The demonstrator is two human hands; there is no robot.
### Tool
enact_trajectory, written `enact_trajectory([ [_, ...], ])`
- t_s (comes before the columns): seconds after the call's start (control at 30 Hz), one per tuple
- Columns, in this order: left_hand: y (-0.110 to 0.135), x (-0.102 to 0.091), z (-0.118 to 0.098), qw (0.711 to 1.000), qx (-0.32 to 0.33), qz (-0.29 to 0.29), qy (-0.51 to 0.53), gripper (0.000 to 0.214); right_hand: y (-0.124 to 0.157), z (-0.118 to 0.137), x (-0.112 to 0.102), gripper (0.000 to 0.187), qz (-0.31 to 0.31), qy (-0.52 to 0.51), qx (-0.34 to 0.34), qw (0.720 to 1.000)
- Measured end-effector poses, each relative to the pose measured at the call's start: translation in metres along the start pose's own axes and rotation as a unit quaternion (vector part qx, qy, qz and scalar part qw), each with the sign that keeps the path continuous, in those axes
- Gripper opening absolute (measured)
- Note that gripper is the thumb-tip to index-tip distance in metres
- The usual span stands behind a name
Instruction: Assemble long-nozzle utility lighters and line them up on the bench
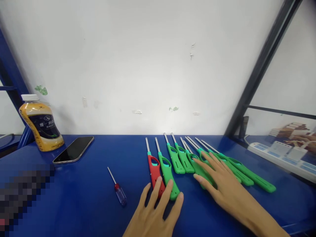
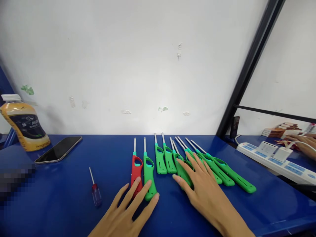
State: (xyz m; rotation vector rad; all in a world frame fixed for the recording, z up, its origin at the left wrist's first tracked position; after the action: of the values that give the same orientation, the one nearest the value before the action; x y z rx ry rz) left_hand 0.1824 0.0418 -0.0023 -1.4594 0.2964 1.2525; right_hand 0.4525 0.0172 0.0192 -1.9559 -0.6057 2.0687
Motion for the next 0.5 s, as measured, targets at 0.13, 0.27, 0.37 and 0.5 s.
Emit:
enact_trajectory([
  [0.13,-0.015,-0.001,0.004,0.998,-0.019,0.054,0.024,0.08,0.003,-0.016,0.02,0.066,0.022,0.002,0.026,0.999],
  [0.27,-0.016,0.005,0.008,0.996,-0.03,0.075,0.027,0.082,0.001,-0.008,0.026,0.067,0.034,0.009,0.036,0.999],
  [0.37,-0.01,0.008,0.01,0.999,-0.032,0.036,0.001,0.087,0.001,-0.02,0.021,0.062,0.038,0.018,0.033,0.999],
  [0.5,0.006,0.0,0.024,0.996,-0.072,-0.021,-0.041,0.095,0.008,-0.081,0.004,0.065,0.005,0.066,0.096,0.993],
])
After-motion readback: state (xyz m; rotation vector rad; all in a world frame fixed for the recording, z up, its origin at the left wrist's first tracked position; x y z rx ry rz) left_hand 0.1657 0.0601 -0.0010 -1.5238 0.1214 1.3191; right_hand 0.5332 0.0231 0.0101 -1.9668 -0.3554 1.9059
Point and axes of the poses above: each hand's wrist, its own y-axis away from the middle knuckle, its own x-axis out of the palm, z = x × y, the point moved 5 cm from there along -y, towards the middle knuckle, and after that the axes turned 9 degrees about -x, right-handed, at the moved point
